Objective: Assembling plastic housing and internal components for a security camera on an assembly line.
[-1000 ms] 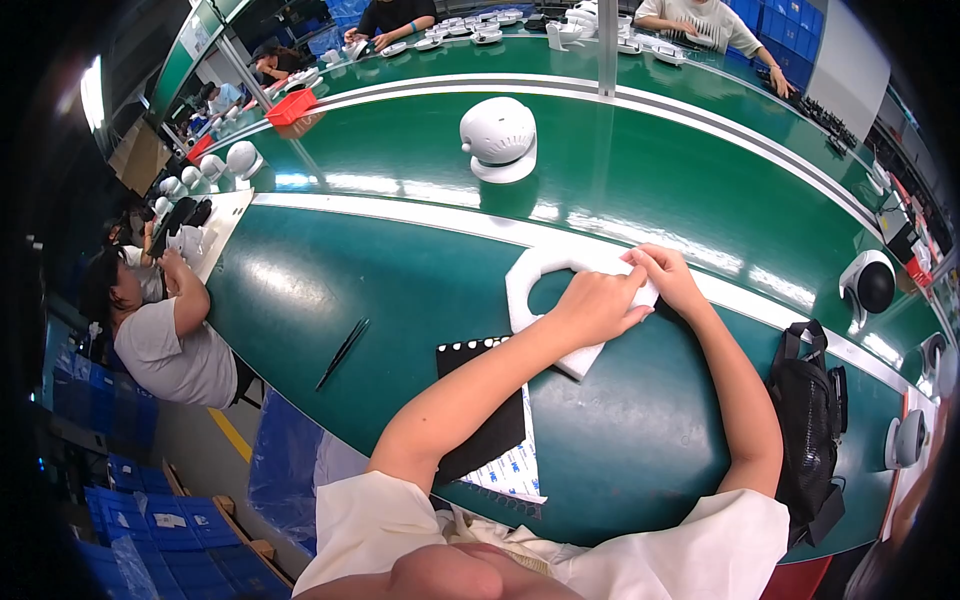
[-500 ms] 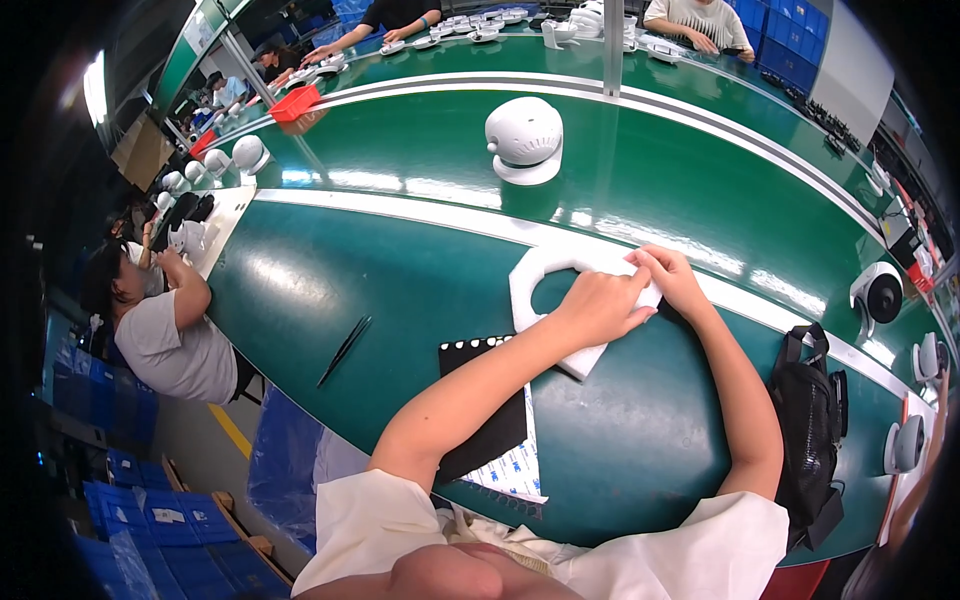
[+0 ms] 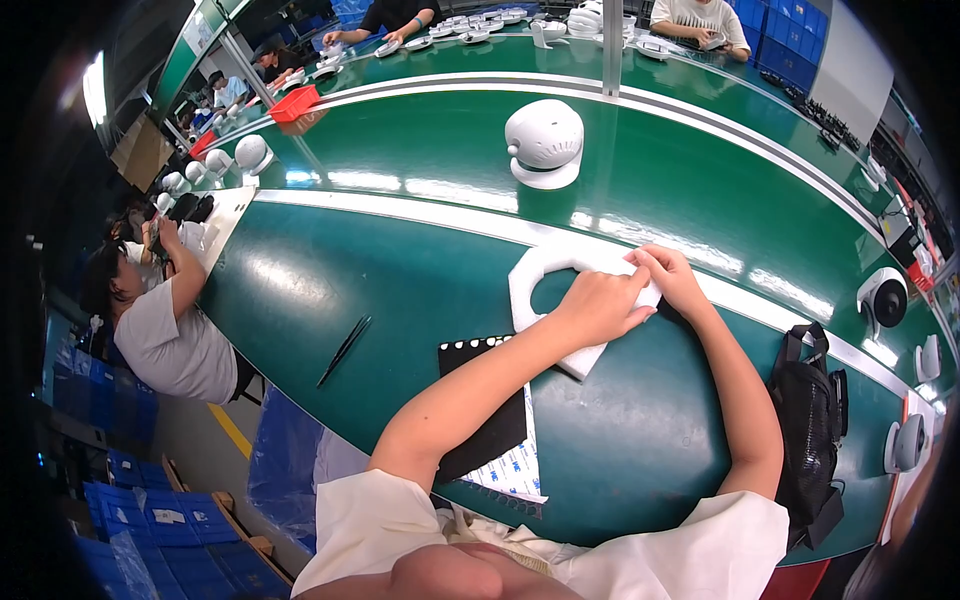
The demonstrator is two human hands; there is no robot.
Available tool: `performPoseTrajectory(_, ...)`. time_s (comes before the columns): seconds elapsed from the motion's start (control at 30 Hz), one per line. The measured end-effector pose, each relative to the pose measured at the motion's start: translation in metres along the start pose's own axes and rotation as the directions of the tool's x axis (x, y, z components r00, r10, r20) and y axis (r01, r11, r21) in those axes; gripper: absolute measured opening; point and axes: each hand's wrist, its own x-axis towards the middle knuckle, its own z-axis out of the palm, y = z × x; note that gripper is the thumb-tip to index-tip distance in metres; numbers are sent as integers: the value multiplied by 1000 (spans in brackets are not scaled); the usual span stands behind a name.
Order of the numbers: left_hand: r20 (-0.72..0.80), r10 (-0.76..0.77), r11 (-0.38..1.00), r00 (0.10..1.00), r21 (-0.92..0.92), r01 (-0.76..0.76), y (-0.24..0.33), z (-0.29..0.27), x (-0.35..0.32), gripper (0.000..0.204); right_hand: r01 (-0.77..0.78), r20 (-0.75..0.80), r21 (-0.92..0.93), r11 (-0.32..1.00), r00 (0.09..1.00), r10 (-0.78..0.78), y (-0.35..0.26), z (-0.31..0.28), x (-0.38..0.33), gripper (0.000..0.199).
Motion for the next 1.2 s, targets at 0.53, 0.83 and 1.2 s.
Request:
performPoseTrajectory(0.53,-8,0,1000,1000,-9,0,0,0,0,52,38,1,-35,999,999,-38,-2,0,1,25)
performPoseTrajectory(0.83,37,-35,999,999,-10,35,2,-3,0,46,23,-22,-47,999,999,-24,-4,1,0,26)
performPoseTrajectory(1.2,50,-44,999,998,-21,45,1,-2,0,49,28,5,-41,999,1000,-28,-1,0,1,26)
